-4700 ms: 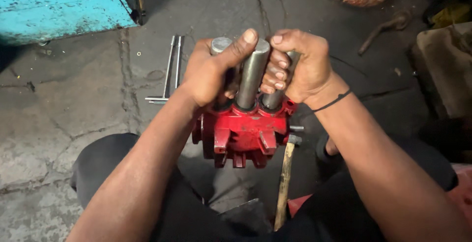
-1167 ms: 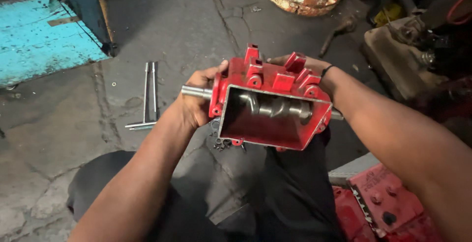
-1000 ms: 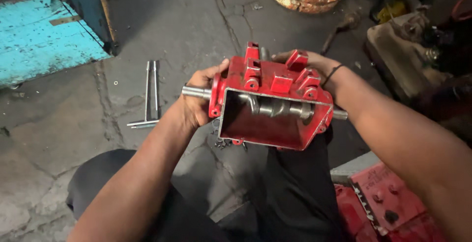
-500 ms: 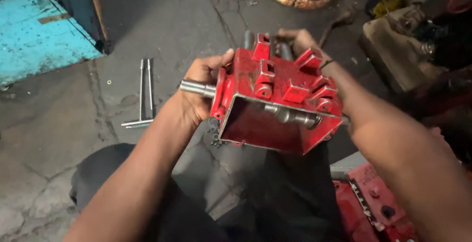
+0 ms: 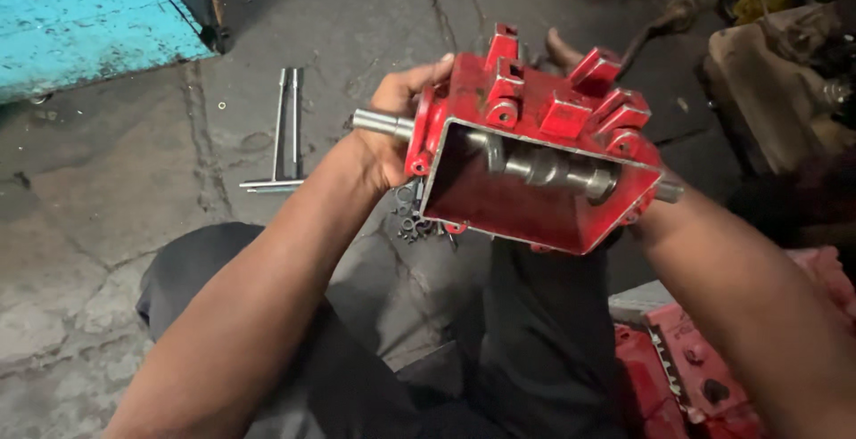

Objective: The person assembles a mechanical component by inserting a crankshaft into a red metal housing. They use a hammer to tap the shaft into place and then insert three cylindrical metal rods into the top of the housing.

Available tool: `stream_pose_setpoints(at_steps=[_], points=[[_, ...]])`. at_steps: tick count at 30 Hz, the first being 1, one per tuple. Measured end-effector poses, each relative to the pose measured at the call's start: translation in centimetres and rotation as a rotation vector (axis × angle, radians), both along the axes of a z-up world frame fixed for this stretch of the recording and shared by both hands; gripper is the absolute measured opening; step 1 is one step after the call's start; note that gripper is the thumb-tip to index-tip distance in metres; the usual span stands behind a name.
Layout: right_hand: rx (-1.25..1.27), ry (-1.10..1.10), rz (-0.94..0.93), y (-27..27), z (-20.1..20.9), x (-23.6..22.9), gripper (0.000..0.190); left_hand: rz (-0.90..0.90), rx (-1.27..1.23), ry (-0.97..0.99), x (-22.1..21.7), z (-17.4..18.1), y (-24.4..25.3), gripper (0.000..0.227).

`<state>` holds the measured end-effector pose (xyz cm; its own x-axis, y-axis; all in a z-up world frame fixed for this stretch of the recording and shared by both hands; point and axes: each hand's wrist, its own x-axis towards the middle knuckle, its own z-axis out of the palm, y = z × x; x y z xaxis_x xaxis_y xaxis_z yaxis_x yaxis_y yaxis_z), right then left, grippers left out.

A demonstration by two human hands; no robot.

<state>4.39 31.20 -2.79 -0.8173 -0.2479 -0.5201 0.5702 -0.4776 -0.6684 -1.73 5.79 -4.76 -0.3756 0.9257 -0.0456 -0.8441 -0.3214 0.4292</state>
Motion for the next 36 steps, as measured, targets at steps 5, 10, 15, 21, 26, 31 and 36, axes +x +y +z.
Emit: stream_pose_setpoints(at_steps=[5,10,15,21,26,31,36], points=[[0.082,-0.007,-0.023,-0.2,-0.2,1.2,0.039,-0.035,0.010,-0.058,-0.3,-0.2,0.9,0.044],[0.186,-0.033,-0.055,0.8,-0.2,3.0,0.040,-0.100,-0.018,-0.050,-1.2,0.3,2.2,0.042],[0.315,-0.061,-0.075,2.2,0.3,3.3,0.041,-0.078,-0.118,-0.066,-1.8,-0.5,2.7,0.041],[0.618,-0.138,-0.070,3.9,0.7,0.1,0.043,-0.131,0.013,-0.047,-2.0,-0.2,2.6,0.033],[0.886,-0.250,-0.048,5.8,-0.1,-2.8,0.044,-0.130,0.017,-0.019,-1.4,0.8,2.8,0.034],[1.088,-0.205,0.085,9.6,-5.8,-6.2,0.048,-0.064,0.004,-0.024,-1.2,0.4,2.7,0.034],[0.365,0.223,-0.211,14.1,-8.7,-5.8,0.058,-0.091,-0.039,-0.053,-1.6,0.3,2.0,0.032]])
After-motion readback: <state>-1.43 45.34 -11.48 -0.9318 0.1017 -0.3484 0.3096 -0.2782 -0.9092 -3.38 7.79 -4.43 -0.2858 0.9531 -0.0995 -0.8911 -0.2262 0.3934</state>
